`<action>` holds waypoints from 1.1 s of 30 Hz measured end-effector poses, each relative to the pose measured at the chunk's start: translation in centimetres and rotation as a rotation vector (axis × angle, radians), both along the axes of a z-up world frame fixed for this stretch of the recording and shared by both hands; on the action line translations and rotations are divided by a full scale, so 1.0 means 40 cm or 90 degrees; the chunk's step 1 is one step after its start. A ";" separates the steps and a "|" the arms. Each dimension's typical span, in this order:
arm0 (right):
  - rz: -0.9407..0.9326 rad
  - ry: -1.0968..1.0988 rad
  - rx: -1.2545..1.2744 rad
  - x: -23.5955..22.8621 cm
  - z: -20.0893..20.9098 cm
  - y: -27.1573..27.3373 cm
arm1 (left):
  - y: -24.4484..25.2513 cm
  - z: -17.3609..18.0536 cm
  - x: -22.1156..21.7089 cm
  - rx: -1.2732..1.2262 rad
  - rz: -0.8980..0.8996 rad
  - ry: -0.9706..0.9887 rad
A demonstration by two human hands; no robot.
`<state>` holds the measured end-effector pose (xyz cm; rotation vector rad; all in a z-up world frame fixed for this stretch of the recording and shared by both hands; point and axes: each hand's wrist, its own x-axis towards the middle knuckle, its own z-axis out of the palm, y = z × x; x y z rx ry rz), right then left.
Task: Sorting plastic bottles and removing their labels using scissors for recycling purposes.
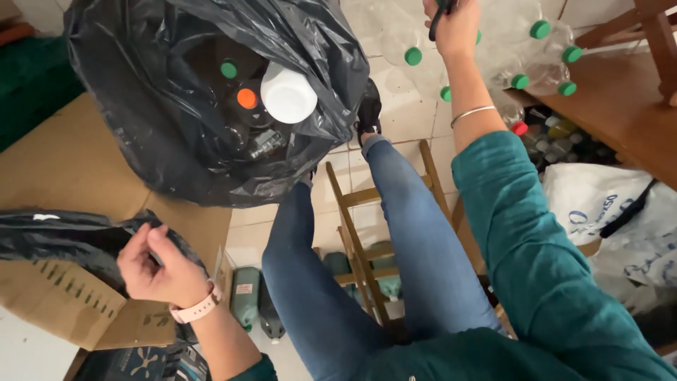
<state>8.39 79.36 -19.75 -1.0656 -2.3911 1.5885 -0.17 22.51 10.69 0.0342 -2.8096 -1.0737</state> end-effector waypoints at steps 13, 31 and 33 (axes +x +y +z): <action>-0.034 -0.095 0.035 -0.024 0.083 0.018 | 0.212 -0.056 -0.090 0.061 -0.140 -0.168; -0.116 -0.084 -0.135 0.071 0.485 -0.302 | 0.276 -0.629 -0.185 -0.178 -0.222 -0.288; -0.108 -0.099 -0.143 0.098 0.520 -0.348 | 0.282 -0.701 -0.200 -0.216 -0.271 -0.250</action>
